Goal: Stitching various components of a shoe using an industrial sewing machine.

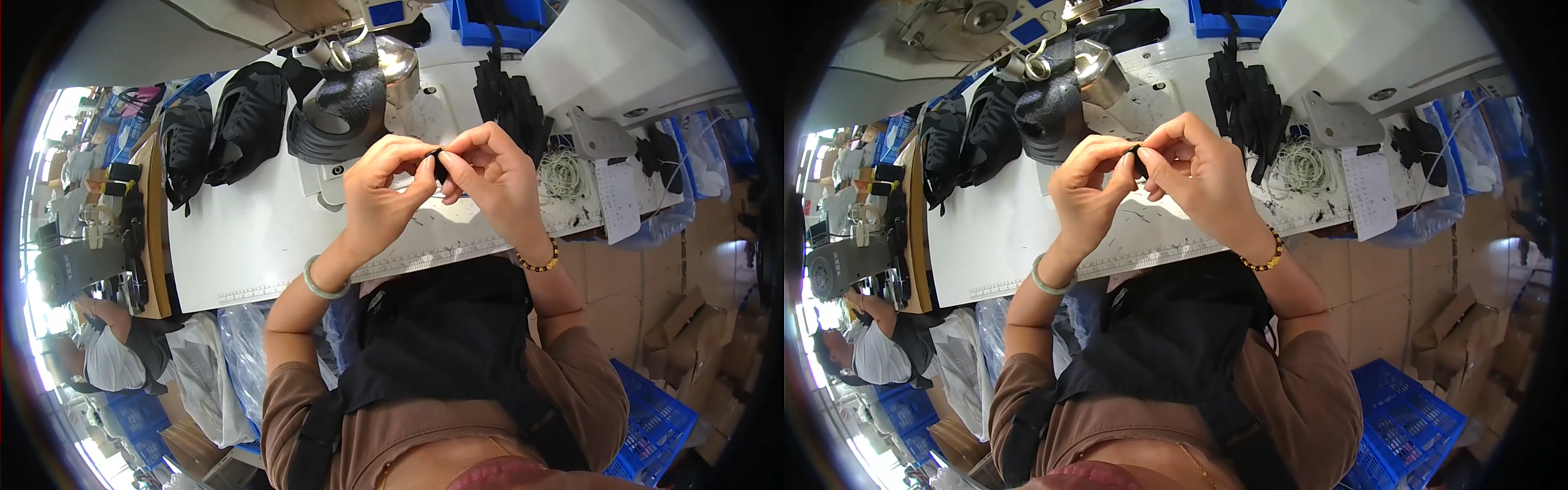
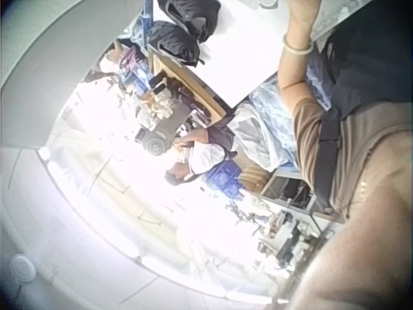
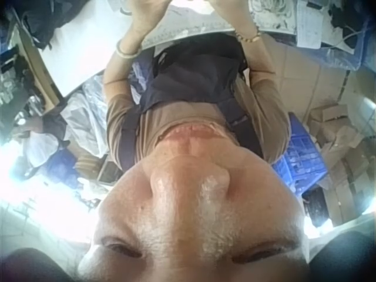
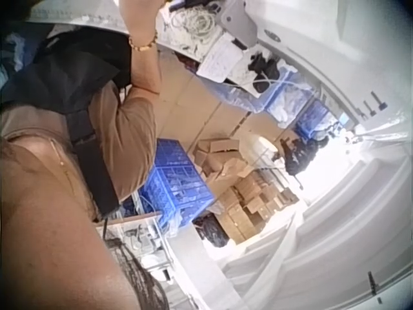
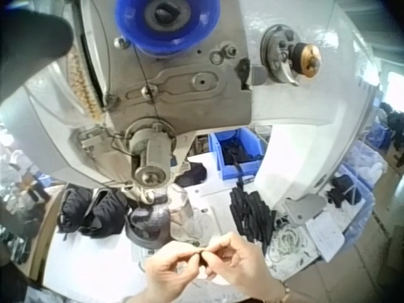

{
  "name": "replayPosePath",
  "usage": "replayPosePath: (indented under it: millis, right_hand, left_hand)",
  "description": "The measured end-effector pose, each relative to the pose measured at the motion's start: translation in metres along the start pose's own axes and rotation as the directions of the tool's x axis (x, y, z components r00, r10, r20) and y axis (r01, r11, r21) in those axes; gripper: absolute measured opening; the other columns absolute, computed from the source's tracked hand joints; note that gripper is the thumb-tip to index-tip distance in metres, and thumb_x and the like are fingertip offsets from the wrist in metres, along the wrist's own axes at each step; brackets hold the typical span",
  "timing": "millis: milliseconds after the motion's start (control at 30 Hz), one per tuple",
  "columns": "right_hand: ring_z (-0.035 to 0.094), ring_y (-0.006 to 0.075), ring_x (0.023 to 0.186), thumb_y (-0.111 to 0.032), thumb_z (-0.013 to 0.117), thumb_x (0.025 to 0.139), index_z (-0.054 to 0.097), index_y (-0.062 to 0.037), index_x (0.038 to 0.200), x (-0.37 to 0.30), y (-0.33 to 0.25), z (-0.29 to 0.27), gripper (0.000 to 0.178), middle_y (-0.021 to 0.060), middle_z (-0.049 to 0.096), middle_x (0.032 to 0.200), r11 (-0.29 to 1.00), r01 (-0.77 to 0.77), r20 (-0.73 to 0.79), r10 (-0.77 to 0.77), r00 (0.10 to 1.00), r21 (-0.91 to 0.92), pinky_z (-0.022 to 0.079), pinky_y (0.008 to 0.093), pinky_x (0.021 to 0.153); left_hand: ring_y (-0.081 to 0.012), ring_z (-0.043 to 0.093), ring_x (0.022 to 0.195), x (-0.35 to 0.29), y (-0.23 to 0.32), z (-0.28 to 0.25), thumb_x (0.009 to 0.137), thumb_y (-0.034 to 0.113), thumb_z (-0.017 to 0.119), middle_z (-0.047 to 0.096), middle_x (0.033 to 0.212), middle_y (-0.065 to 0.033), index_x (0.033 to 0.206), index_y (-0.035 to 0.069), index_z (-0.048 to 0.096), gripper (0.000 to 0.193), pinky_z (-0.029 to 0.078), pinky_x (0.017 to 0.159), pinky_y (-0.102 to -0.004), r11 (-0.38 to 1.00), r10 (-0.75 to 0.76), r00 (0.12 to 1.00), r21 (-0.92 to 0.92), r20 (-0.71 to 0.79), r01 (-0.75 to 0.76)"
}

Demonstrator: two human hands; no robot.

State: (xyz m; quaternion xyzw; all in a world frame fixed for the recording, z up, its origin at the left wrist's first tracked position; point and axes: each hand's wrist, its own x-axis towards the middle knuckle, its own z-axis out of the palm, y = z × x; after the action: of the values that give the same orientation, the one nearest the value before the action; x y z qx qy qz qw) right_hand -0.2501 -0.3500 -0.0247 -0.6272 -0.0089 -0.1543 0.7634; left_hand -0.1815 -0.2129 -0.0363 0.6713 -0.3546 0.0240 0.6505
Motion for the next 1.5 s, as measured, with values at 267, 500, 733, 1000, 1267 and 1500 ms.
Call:
replayPosePath:
  millis: [267,500,733,1000,1267,1500]
  right_hand:
    - [0.055,0.0055,0.058,-0.005,0.058,0.086,0.05,-0.0003,0.093,0.006,0.008,0.007,0.011,0.0056,0.058,0.082,0.843,0.261,-0.018,-0.304,0.952,-0.47,0.042,0.0161,0.048]
    - [0.051,0.0059,0.054,-0.004,0.054,0.088,0.04,-0.0025,0.109,-0.001,0.001,0.015,0.025,0.0055,0.054,0.081,0.99,-0.015,0.065,0.006,0.998,0.139,0.041,0.016,0.042]
    - [0.05,0.0052,0.054,-0.001,0.05,0.088,0.042,-0.0061,0.113,0.027,-0.029,-0.006,0.026,0.003,0.052,0.077,0.996,-0.031,0.487,0.068,0.871,-0.083,0.041,0.0174,0.042]
    - [0.055,0.0134,0.065,-0.018,0.064,0.083,0.054,-0.0046,0.107,0.02,-0.029,0.001,0.029,0.0047,0.05,0.081,0.62,0.538,0.47,-0.29,0.834,-0.572,0.045,0.0264,0.057]
    - [0.055,0.0118,0.066,-0.011,0.066,0.081,0.058,-0.0049,0.105,0.021,-0.032,0.009,0.026,0.0041,0.052,0.083,0.635,0.505,0.406,-0.309,0.86,-0.585,0.047,0.0245,0.059]
    - [0.058,0.0099,0.065,-0.017,0.066,0.083,0.052,-0.0057,0.108,0.024,-0.03,0.02,0.03,0.0042,0.055,0.088,0.763,0.463,0.292,-0.365,0.884,-0.451,0.048,0.0213,0.051]
  left_hand:
    - [-0.0082,0.059,0.067,-0.004,0.007,-0.001,0.08,-0.004,0.062,0.061,0.084,-0.006,0.09,-0.003,0.063,0.01,0.049,0.059,-0.0206,0.989,-0.111,0.99,-0.11,-0.085,0.101]
    - [-0.0088,0.057,0.06,-0.014,0.015,-0.005,0.086,0.004,0.058,0.061,0.074,-0.0073,0.09,-0.005,0.062,0.011,0.047,0.054,-0.0198,0.827,-0.374,0.921,-0.487,-0.103,0.281]
    - [-0.0115,0.06,0.062,0.006,0.042,-0.049,0.087,0.01,0.059,0.062,0.074,-0.008,0.09,-0.005,0.061,0.016,0.05,0.054,-0.0222,0.726,-0.534,0.771,-0.28,0.347,0.629]
    - [-0.013,0.062,0.064,0.017,0.052,-0.063,0.088,0.01,0.059,0.064,0.077,-0.011,0.094,-0.007,0.062,0.018,0.053,0.057,-0.0236,0.811,-0.468,0.836,-0.237,0.288,0.535]
    - [-0.0126,0.06,0.057,0.018,0.049,-0.057,0.087,0.006,0.058,0.063,0.074,-0.0117,0.092,-0.007,0.062,0.015,0.048,0.048,-0.022,0.84,-0.431,0.879,-0.265,0.206,0.474]
    - [-0.0128,0.06,0.057,0.016,0.057,-0.07,0.086,0.008,0.06,0.062,0.072,-0.0117,0.088,-0.007,0.061,0.015,0.05,0.049,-0.0232,0.837,-0.462,0.876,-0.257,0.14,0.483]
